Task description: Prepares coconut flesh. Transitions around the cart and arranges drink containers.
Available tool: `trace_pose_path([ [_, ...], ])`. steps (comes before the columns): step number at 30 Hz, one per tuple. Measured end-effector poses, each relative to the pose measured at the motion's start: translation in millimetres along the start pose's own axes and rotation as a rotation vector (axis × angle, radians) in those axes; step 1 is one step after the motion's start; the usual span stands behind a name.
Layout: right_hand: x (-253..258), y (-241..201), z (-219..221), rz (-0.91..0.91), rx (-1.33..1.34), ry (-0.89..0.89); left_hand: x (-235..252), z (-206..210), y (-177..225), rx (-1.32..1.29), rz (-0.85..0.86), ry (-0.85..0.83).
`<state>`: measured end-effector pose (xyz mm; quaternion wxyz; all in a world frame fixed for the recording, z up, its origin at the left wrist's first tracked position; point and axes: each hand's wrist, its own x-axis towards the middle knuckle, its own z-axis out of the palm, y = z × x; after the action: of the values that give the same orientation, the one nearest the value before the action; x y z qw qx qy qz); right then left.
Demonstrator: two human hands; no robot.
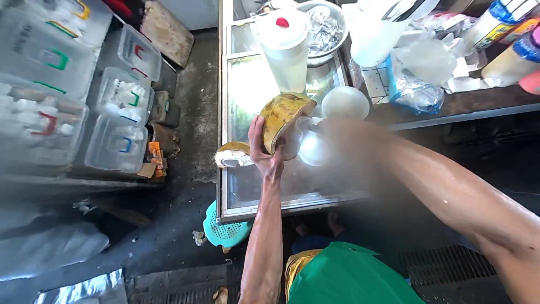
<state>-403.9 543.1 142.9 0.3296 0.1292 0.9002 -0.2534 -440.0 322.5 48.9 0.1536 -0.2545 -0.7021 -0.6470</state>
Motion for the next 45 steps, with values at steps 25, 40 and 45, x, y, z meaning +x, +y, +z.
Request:
trace_pose_path([
  [25,-24.6,144.8,105.1,-0.214,0.075,0.688,-34.7,-17.6,4.2,-0.392,-0.702,0.634],
  [40,-66.0,68.6,119.7,-0.457,-0.011,1.016,-29.6,-6.7,19.2,-0.338,-0.628,0.498],
  [45,-62.0,76.9,131.9,-0.278,-0.062,0.948,-14.3,13.3,22.6,-0.1,-0.37,0.296],
])
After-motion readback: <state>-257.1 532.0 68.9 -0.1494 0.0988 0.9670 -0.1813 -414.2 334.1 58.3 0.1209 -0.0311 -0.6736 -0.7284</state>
